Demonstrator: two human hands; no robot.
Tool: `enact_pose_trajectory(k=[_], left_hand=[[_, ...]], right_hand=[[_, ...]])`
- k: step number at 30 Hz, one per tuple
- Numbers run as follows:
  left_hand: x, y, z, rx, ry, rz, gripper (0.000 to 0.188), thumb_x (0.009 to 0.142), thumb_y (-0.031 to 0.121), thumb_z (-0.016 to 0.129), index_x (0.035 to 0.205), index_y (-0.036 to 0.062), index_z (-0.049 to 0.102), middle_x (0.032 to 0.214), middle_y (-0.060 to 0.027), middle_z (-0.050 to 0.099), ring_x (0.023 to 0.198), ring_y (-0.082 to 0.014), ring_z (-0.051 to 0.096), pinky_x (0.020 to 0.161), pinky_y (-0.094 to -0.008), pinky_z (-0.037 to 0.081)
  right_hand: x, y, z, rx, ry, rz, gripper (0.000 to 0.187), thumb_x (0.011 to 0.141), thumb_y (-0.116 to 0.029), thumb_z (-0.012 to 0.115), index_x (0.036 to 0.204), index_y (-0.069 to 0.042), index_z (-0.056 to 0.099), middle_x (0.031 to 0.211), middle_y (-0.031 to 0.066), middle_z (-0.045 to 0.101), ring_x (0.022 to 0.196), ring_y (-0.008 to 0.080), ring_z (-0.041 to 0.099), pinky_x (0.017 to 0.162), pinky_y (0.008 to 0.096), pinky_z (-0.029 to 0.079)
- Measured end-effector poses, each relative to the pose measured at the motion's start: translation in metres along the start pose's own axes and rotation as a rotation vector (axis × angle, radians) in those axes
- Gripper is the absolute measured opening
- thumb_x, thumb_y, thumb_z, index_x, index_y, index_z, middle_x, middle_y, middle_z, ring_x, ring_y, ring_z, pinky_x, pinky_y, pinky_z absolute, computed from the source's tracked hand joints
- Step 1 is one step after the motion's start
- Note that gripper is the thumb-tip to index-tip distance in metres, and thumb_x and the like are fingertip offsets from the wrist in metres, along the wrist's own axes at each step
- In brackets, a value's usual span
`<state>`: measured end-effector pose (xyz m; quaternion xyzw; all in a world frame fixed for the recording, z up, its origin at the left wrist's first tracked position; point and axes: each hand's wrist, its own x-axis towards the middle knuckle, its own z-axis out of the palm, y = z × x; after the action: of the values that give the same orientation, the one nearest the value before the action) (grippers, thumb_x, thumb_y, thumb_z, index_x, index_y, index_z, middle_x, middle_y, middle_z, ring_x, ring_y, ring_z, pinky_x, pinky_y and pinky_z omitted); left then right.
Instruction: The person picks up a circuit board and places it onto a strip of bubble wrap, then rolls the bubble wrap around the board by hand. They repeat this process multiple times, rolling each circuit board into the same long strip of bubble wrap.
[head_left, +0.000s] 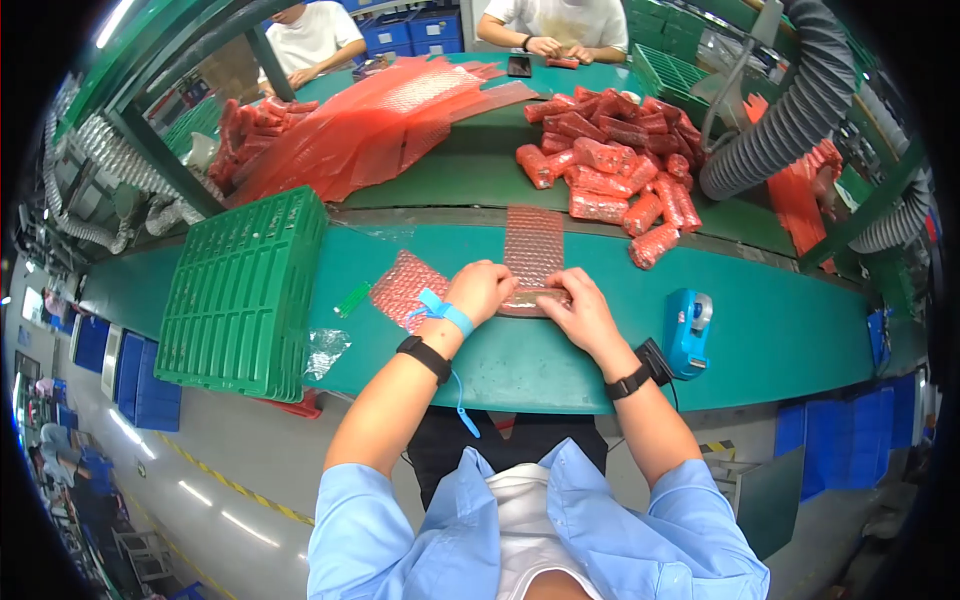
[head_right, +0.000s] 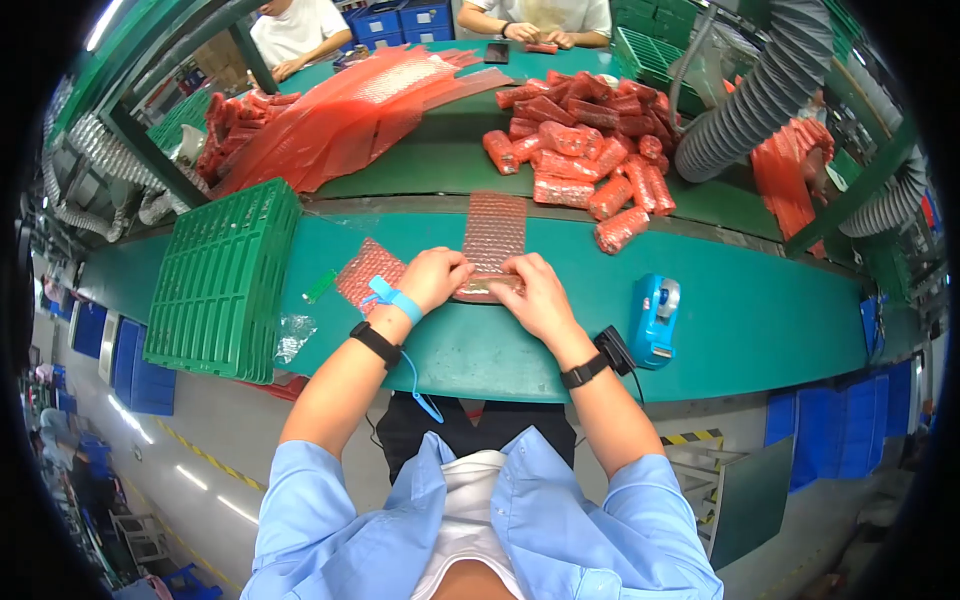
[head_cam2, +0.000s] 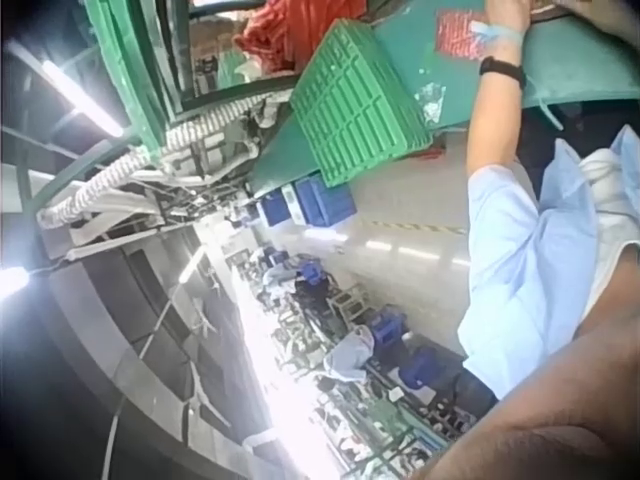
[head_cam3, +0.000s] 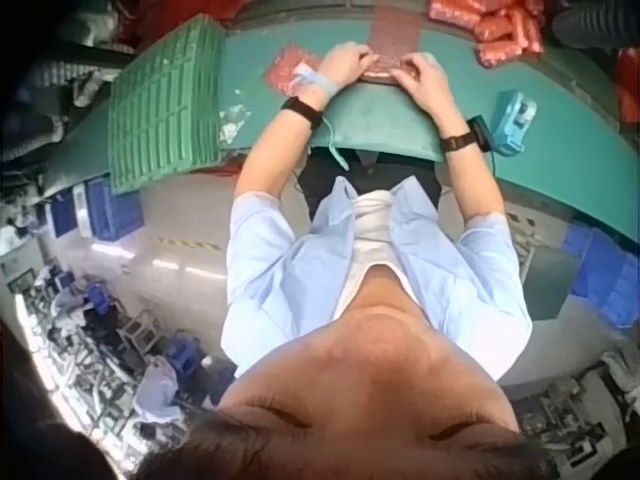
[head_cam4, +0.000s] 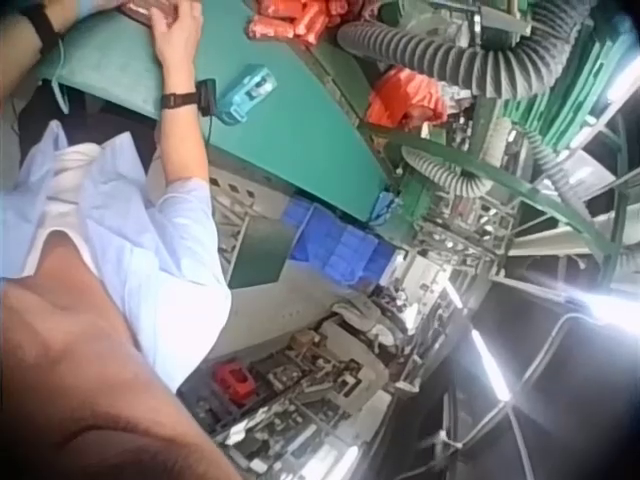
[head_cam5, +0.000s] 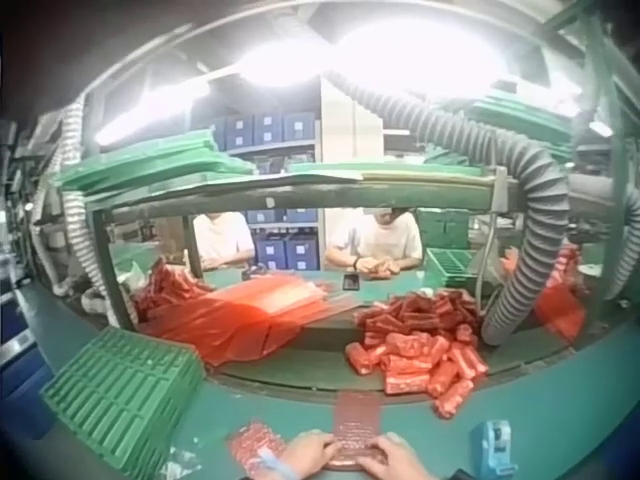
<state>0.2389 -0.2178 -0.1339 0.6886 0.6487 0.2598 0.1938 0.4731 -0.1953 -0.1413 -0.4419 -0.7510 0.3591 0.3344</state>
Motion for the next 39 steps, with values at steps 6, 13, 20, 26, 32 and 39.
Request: enact_pose_trajectory(k=[6,13,20,26,32,39], left_hand=[[-0.008,-0.001,-0.030,-0.036,0.111,0.080,0.021,0.101,0.022,0.077,0.106,0.0019,0.080,0.105,-0.0218,0.079,0.099,-0.0418,0.076,0.088,-0.0505,0.061],[-0.047,-0.063,-0.105,0.524,0.291,-0.222,0.027,0.092,0.016,0.085,0.113,0.0011,0.078,0.110,-0.0203,0.077,0.104,-0.0418,0.075,0.093,-0.0492,0.062],[-0.048,-0.080,-0.097,0.470,0.116,-0.488,0.027,0.089,0.016,0.089,0.108,0.0014,0.078,0.102,-0.0201,0.077,0.097,-0.0404,0.076,0.088,-0.0498,0.062],[-0.022,0.003,-0.068,0.106,0.386,-0.195,0.012,0.093,0.005,0.085,0.099,0.0023,0.075,0.091,-0.0134,0.078,0.076,-0.0263,0.076,0.072,-0.0367,0.061],[0.017,0.076,0.015,0.334,0.350,0.471,0.011,0.089,0.009,0.079,0.099,0.0105,0.075,0.104,-0.0078,0.080,0.097,-0.0293,0.079,0.079,-0.0415,0.065],[0.017,0.089,0.055,0.455,0.122,0.331,0.011,0.093,0.014,0.079,0.105,0.0107,0.079,0.113,-0.0052,0.082,0.103,-0.0285,0.079,0.086,-0.0416,0.066]], right_hand=[[-0.012,0.019,-0.004,-0.133,-0.026,-0.199,0.041,0.087,-0.015,0.092,0.123,-0.004,0.075,0.115,0.0128,0.072,0.113,0.0370,0.067,0.100,0.0471,0.056],[0.016,0.051,-0.043,-0.157,-0.024,-0.140,0.043,0.086,-0.017,0.093,0.123,-0.005,0.075,0.116,0.0124,0.072,0.114,0.0381,0.066,0.100,0.0473,0.055],[0.020,0.073,-0.058,-0.104,-0.013,-0.115,0.042,0.085,-0.016,0.093,0.122,-0.006,0.076,0.114,0.0114,0.071,0.112,0.0374,0.065,0.098,0.0469,0.055],[0.024,0.092,-0.082,-0.135,-0.021,-0.163,0.043,0.082,-0.019,0.095,0.119,-0.006,0.077,0.110,0.0105,0.072,0.107,0.0361,0.067,0.094,0.0475,0.056],[0.017,0.075,-0.070,-0.114,-0.056,-0.158,0.044,0.083,-0.017,0.094,0.122,-0.007,0.077,0.108,0.0103,0.071,0.105,0.0352,0.066,0.094,0.0462,0.055],[0.016,0.083,-0.062,-0.088,-0.079,-0.134,0.044,0.080,-0.021,0.097,0.118,-0.007,0.079,0.104,0.0094,0.074,0.100,0.0336,0.069,0.090,0.0466,0.058]])
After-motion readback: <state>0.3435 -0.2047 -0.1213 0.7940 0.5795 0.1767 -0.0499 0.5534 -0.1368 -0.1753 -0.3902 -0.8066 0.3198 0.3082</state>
